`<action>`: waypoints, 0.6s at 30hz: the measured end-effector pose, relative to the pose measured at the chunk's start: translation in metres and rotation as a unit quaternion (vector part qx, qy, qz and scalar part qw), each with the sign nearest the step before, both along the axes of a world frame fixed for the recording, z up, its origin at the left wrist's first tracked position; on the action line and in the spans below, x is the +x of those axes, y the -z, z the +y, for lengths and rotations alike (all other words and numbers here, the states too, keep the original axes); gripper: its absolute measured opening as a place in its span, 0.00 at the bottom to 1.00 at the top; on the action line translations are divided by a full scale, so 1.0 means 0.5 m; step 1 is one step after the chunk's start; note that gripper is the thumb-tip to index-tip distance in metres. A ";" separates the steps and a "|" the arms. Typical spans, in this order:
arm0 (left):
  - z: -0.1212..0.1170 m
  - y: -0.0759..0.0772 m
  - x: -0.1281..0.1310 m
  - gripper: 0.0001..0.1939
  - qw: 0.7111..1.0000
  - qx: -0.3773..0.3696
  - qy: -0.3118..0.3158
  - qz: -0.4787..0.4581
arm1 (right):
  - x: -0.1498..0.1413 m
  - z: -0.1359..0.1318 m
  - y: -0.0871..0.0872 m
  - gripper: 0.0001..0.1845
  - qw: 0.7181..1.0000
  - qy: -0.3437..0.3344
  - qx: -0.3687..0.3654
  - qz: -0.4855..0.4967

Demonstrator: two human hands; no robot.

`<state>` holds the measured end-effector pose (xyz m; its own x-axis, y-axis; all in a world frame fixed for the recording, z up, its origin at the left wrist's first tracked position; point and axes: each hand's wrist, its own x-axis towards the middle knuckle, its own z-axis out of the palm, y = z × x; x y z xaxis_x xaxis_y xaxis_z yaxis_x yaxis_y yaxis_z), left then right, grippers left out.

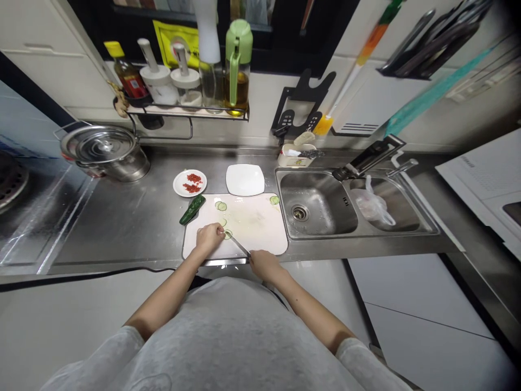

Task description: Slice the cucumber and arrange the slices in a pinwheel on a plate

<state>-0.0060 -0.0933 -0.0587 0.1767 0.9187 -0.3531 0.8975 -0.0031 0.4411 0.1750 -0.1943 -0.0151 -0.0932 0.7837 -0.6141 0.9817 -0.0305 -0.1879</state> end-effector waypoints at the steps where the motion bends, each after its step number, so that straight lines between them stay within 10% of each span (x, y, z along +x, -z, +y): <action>1: 0.000 0.000 0.000 0.09 1.000 -0.001 0.000 0.001 | 0.000 0.000 0.000 0.18 1.000 0.001 0.000 0.000; 18: 0.000 0.007 0.001 0.09 1.000 0.008 0.007 0.020 | -0.009 0.003 -0.010 0.16 1.000 0.003 -0.013 -0.006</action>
